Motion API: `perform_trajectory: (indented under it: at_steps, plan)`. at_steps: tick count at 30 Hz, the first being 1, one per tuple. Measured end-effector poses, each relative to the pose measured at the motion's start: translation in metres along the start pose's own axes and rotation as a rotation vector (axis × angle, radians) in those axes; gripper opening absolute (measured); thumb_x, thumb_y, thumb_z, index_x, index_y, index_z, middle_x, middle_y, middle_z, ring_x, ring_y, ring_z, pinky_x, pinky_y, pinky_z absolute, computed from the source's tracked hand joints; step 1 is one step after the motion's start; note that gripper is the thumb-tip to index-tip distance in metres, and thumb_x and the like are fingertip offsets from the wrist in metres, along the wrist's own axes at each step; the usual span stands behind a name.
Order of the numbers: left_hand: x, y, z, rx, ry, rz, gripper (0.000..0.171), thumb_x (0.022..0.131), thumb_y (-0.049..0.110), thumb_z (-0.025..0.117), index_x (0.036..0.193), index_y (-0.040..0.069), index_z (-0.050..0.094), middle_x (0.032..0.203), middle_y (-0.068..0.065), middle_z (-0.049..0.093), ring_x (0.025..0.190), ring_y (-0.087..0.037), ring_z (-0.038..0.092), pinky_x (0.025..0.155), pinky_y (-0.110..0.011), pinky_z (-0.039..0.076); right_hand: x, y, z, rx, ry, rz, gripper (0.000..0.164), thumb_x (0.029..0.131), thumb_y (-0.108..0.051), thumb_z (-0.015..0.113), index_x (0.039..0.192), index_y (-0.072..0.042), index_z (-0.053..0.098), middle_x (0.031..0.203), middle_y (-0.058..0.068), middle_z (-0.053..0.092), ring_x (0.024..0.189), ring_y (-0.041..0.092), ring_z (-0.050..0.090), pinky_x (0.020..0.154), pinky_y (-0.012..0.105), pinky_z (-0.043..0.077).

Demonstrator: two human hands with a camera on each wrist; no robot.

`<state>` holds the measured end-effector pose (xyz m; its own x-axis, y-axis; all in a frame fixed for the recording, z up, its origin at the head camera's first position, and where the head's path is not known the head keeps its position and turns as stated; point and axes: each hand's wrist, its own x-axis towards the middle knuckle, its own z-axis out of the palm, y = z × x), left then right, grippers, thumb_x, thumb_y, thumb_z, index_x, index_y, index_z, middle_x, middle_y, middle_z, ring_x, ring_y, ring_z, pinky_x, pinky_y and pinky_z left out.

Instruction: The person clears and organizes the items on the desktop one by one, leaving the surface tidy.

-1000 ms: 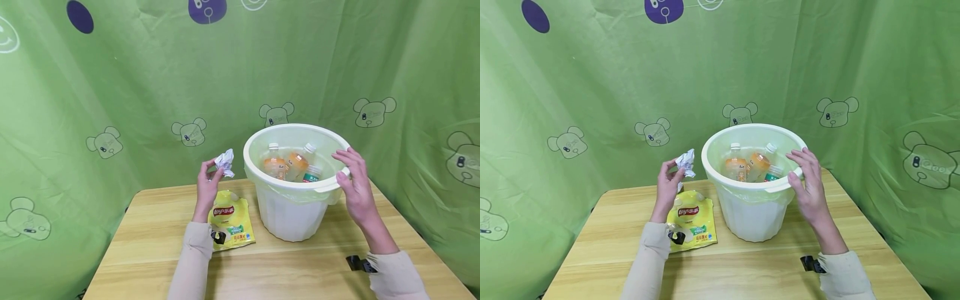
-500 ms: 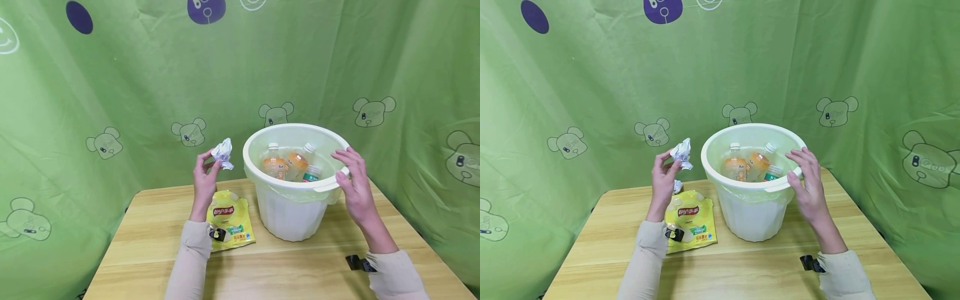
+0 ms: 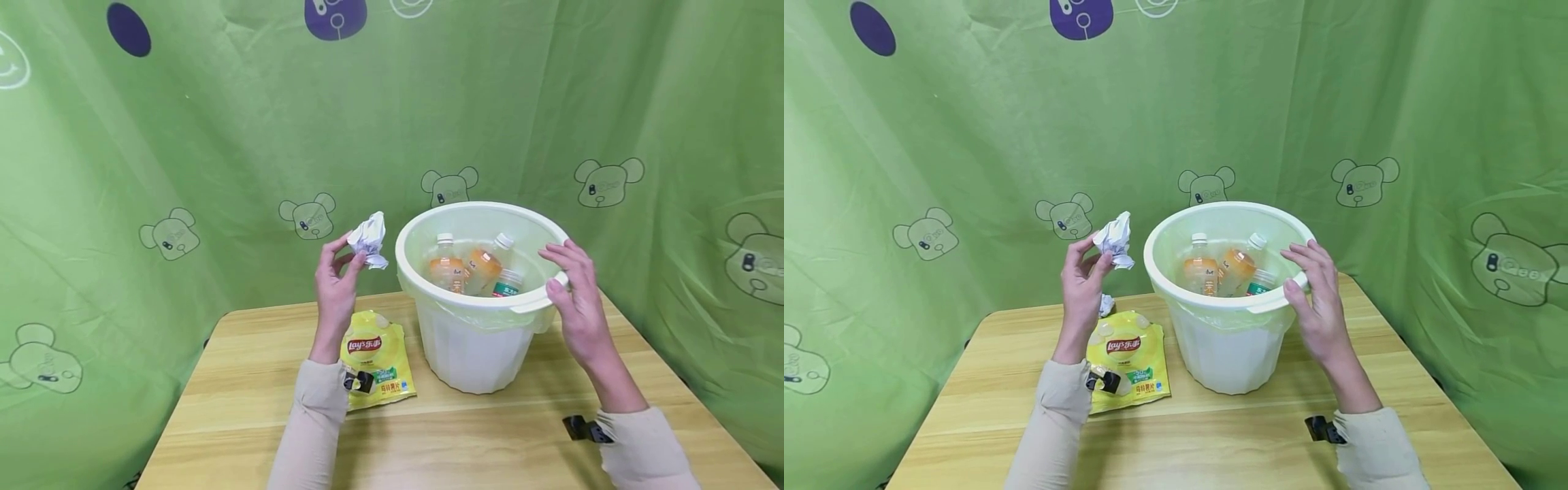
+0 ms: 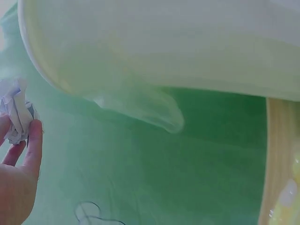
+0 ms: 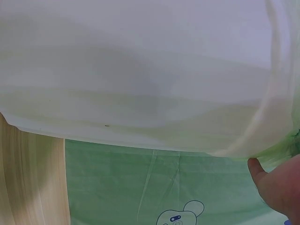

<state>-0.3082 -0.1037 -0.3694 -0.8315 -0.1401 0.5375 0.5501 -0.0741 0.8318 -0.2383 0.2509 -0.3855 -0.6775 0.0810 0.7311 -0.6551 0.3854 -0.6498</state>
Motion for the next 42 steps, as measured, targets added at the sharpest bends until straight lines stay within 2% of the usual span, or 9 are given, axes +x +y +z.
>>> perform_trajectory:
  at_steps: [6,11,19,23,30,36,42]
  plan:
    - [-0.003,0.018,0.011,-0.006,-0.034,0.04,0.042,0.097,0.011,0.07,0.138,0.012,0.06,0.145,-0.003,0.057,0.12,-0.029,0.062,0.1,-0.032,0.06,0.0,0.001,0.0,0.003,0.002,-0.006,0.046,0.098,-0.006,0.045,0.142,0.005,0.055,0.153,0.009,0.047,0.155,0.024,0.022,0.131,0.051,0.005]
    - [-0.006,0.027,0.02,-0.027,-0.06,0.054,0.043,0.097,0.007,0.07,0.138,0.01,0.059,0.142,-0.006,0.058,0.118,-0.026,0.063,0.097,-0.031,0.061,0.0,0.001,0.0,0.003,0.003,-0.012,0.046,0.098,-0.006,0.045,0.141,0.006,0.055,0.153,0.012,0.046,0.155,0.024,0.022,0.131,0.051,0.005]
    - [-0.011,0.029,0.033,0.014,-0.096,0.082,0.042,0.097,0.011,0.071,0.138,0.013,0.061,0.134,-0.009,0.062,0.115,-0.021,0.064,0.089,-0.03,0.063,0.0,0.001,0.0,0.001,0.002,-0.01,0.046,0.098,-0.006,0.045,0.141,0.005,0.055,0.153,0.011,0.046,0.155,0.024,0.022,0.131,0.051,0.005]
    - [-0.013,0.029,0.041,0.033,-0.102,0.127,0.042,0.096,0.01,0.072,0.137,0.013,0.062,0.134,-0.009,0.065,0.114,-0.022,0.066,0.089,-0.033,0.064,0.0,0.001,0.0,0.005,0.004,-0.009,0.046,0.098,-0.006,0.045,0.141,0.006,0.055,0.152,0.009,0.046,0.155,0.022,0.022,0.131,0.05,0.005]
    - [-0.015,0.03,0.054,-0.007,-0.144,0.198,0.042,0.096,0.005,0.071,0.137,0.007,0.062,0.139,-0.009,0.065,0.112,-0.02,0.066,0.088,-0.042,0.065,0.0,0.001,0.001,0.009,0.006,-0.005,0.046,0.098,-0.006,0.045,0.141,0.006,0.055,0.152,0.005,0.047,0.155,0.02,0.022,0.131,0.051,0.005]
    - [-0.016,0.03,0.064,-0.018,-0.181,0.227,0.041,0.096,0.002,0.07,0.135,0.006,0.062,0.142,-0.01,0.063,0.11,-0.019,0.065,0.093,-0.039,0.064,0.0,0.002,0.001,0.014,0.003,-0.003,0.046,0.099,-0.006,0.045,0.142,0.005,0.055,0.152,-0.002,0.046,0.155,0.019,0.021,0.131,0.049,0.005]
    - [-0.016,0.032,0.071,0.019,-0.21,0.272,0.04,0.095,0.001,0.07,0.134,0.005,0.063,0.144,-0.013,0.061,0.11,-0.027,0.067,0.095,-0.036,0.063,-0.001,0.002,0.0,0.014,0.004,-0.002,0.045,0.098,-0.006,0.045,0.141,0.006,0.055,0.151,-0.006,0.046,0.155,0.019,0.022,0.131,0.05,0.005]
